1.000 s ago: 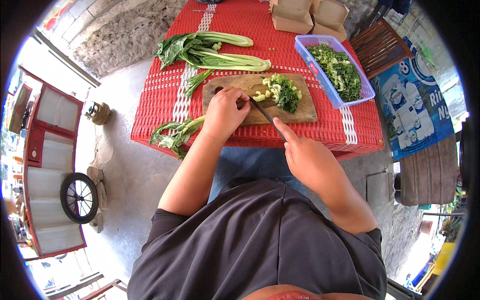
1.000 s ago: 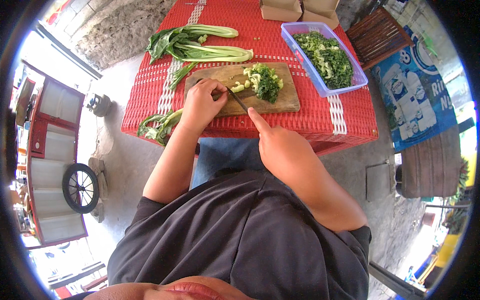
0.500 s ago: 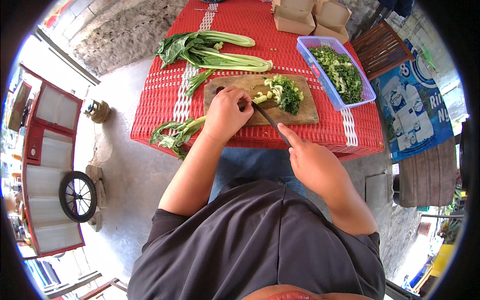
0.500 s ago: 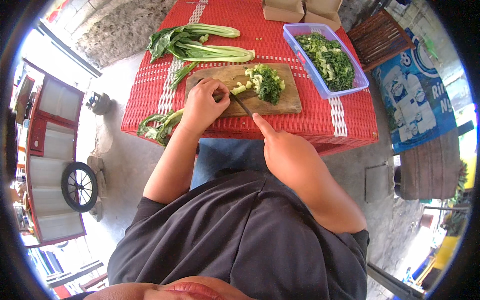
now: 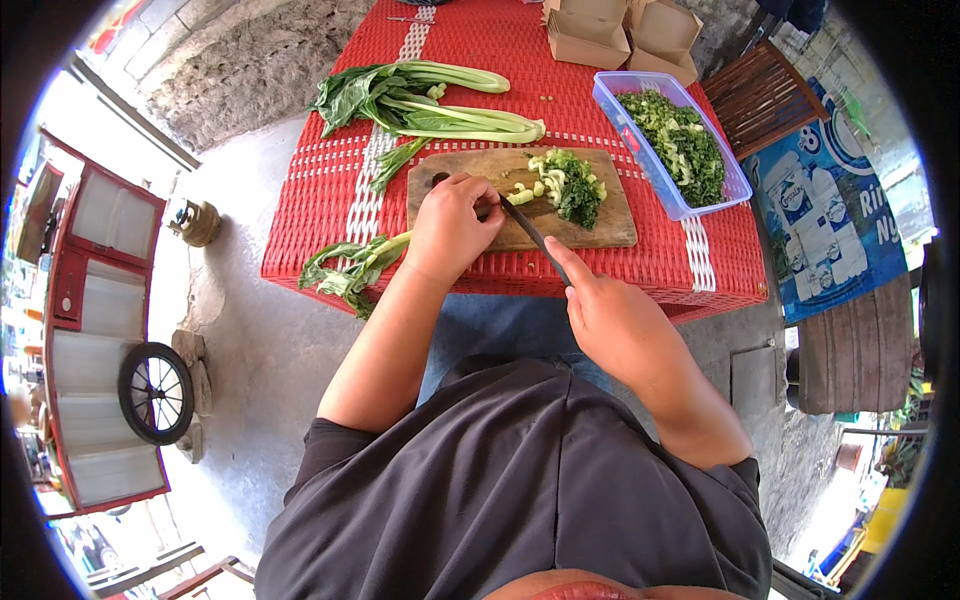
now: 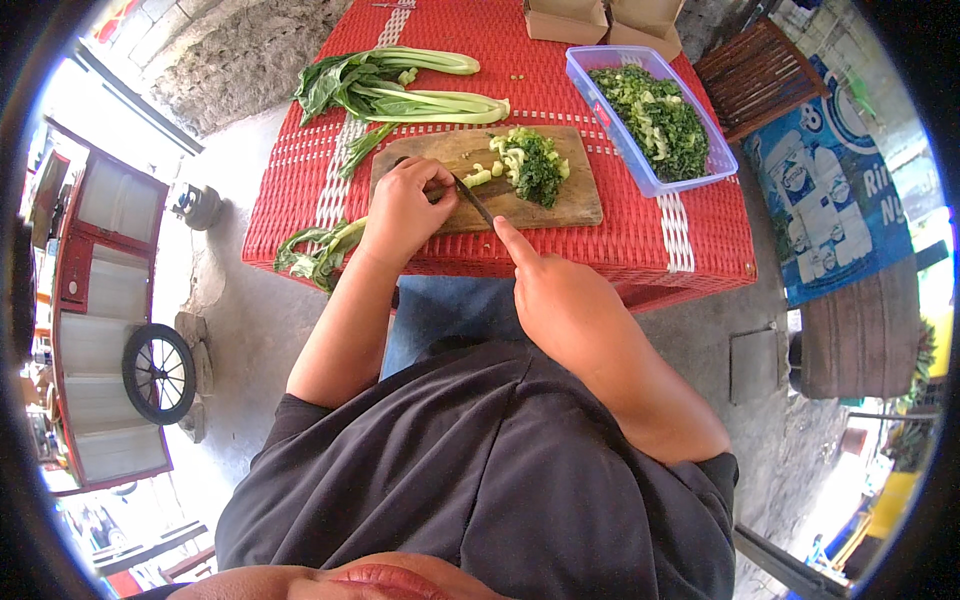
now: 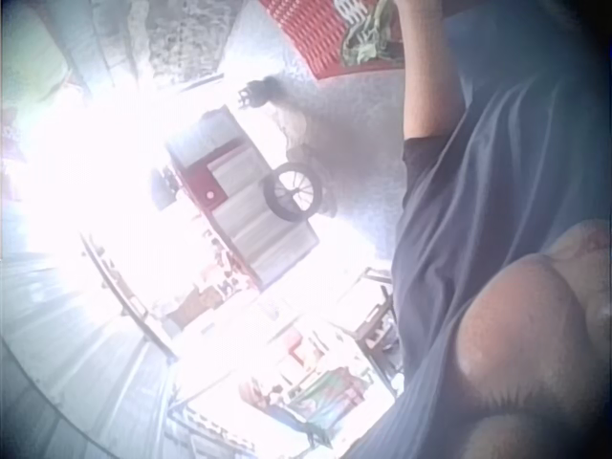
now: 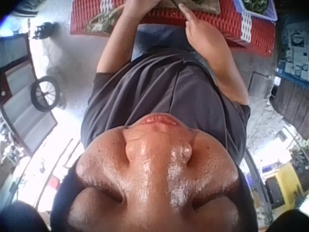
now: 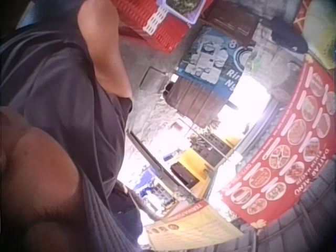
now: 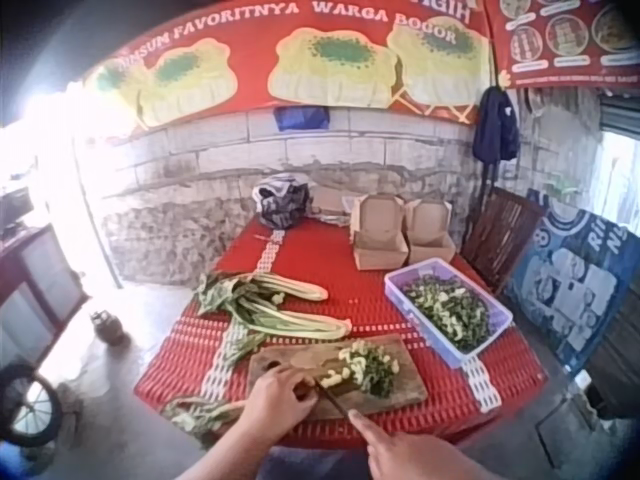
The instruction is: The person chops green leafy vegetables on a wooden cutting board using a knife. The chopped pieces are placed into a nearby plastic container. The person continues chopping multiple stalks of the vegetable throughout the clip.
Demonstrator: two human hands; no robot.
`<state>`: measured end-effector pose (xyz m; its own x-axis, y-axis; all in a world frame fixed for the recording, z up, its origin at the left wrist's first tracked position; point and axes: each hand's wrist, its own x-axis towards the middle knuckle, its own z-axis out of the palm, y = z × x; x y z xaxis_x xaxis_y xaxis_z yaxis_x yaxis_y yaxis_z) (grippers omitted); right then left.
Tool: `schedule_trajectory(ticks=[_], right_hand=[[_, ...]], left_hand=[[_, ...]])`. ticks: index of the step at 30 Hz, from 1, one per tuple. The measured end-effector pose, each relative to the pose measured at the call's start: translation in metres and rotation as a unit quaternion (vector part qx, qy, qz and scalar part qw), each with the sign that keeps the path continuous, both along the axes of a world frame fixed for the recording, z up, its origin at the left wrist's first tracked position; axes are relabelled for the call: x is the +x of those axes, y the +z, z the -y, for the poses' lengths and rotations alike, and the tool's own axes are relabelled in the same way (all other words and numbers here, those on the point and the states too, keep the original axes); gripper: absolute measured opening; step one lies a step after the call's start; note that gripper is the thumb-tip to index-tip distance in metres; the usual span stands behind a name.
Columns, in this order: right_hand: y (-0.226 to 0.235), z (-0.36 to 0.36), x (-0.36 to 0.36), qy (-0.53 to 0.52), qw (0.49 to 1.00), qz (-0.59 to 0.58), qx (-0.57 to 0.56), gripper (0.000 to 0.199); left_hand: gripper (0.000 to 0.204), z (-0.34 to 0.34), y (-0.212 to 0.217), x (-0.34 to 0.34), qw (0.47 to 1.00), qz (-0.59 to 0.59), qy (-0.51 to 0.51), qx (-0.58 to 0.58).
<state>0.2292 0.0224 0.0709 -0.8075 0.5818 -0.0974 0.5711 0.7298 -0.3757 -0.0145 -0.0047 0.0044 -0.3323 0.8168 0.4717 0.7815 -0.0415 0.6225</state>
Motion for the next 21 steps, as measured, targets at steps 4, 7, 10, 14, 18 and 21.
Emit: schedule_trajectory(ticks=[4,7,10,14,18,21], right_hand=[[-0.011,-0.009,-0.014,0.002,1.0,-0.004,-0.001,0.062],[-0.021,-0.011,-0.023,0.009,1.0,-0.013,0.016,0.062],[-0.017,-0.011,-0.024,0.006,1.0,0.002,0.015,0.063],[0.001,-0.005,-0.006,0.006,0.999,0.041,-0.006,0.064],[0.006,0.004,0.011,0.0,0.999,0.033,0.001,0.063],[0.011,0.005,0.01,-0.013,0.999,0.02,-0.026,0.062]], left_hand=[[0.012,0.001,0.002,0.001,1.0,-0.007,-0.007,0.001],[0.012,0.0,0.003,-0.001,1.0,-0.004,-0.015,0.001],[0.012,0.0,0.003,0.0,1.0,0.001,-0.021,0.004],[0.011,0.003,0.004,-0.001,1.0,0.005,-0.016,0.001],[0.011,0.002,0.007,0.001,1.0,0.01,-0.015,-0.013],[0.011,0.002,0.004,0.001,1.0,0.019,-0.003,-0.003]])
